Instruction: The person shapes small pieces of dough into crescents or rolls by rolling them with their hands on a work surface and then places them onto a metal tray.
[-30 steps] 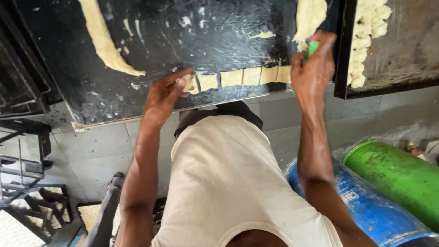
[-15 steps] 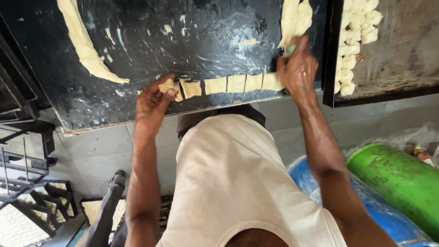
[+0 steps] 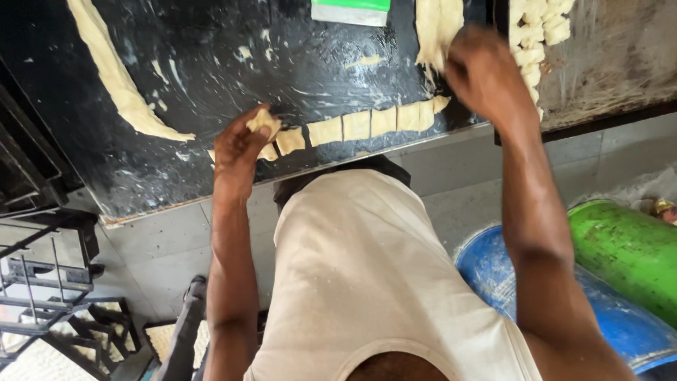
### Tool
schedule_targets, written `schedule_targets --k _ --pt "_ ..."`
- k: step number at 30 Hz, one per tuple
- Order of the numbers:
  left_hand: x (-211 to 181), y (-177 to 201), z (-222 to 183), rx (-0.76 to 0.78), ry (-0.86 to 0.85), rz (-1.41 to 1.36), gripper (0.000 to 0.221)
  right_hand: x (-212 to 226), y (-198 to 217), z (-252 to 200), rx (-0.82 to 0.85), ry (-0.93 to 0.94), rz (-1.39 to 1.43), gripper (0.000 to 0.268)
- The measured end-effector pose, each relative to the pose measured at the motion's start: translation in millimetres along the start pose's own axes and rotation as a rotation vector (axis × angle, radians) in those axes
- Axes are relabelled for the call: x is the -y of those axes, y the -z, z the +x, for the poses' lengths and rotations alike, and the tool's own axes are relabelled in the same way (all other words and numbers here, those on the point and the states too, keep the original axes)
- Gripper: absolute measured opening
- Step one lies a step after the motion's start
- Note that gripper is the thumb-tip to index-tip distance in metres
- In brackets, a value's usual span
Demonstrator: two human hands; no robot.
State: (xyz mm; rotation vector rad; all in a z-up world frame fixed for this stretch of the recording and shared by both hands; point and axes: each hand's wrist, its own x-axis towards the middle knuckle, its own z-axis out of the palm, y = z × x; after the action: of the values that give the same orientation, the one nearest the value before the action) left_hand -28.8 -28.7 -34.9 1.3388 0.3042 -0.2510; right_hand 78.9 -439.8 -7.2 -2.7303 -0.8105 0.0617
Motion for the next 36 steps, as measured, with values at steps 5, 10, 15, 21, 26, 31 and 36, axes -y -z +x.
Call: schedule_targets --k 5,10,15,21,26,31,36 --pt "19 17 10 -0.044 0.046 0.001 0.038 33 -28 -59 -0.042 -0.407 0.392 0.020" --pt "12 4 24 0.137 0.010 0.068 0.037 67 -28 -22 -0.130 -0.403 0.389 0.026" --pt "-4 7 26 0.154 0.053 0.298 0.037 98 -74 45 -0.332 -0.394 0.467 0.021" --pt "7 41 40 -0.053 -0.149 0.506 0.033 165 -109 75 -0.046 -0.311 0.719 0.021" --pt "14 68 51 0.212 -0.217 0.364 0.032 221 -103 95 0.136 -0.263 0.960 0.018" --pt "11 83 43 0.474 -0.179 0.201 0.064 240 -85 107 -0.003 -0.257 0.778 0.043" --pt "14 90 43 0.547 0.066 0.114 0.036 276 -82 81 -0.007 0.025 0.406 0.026"
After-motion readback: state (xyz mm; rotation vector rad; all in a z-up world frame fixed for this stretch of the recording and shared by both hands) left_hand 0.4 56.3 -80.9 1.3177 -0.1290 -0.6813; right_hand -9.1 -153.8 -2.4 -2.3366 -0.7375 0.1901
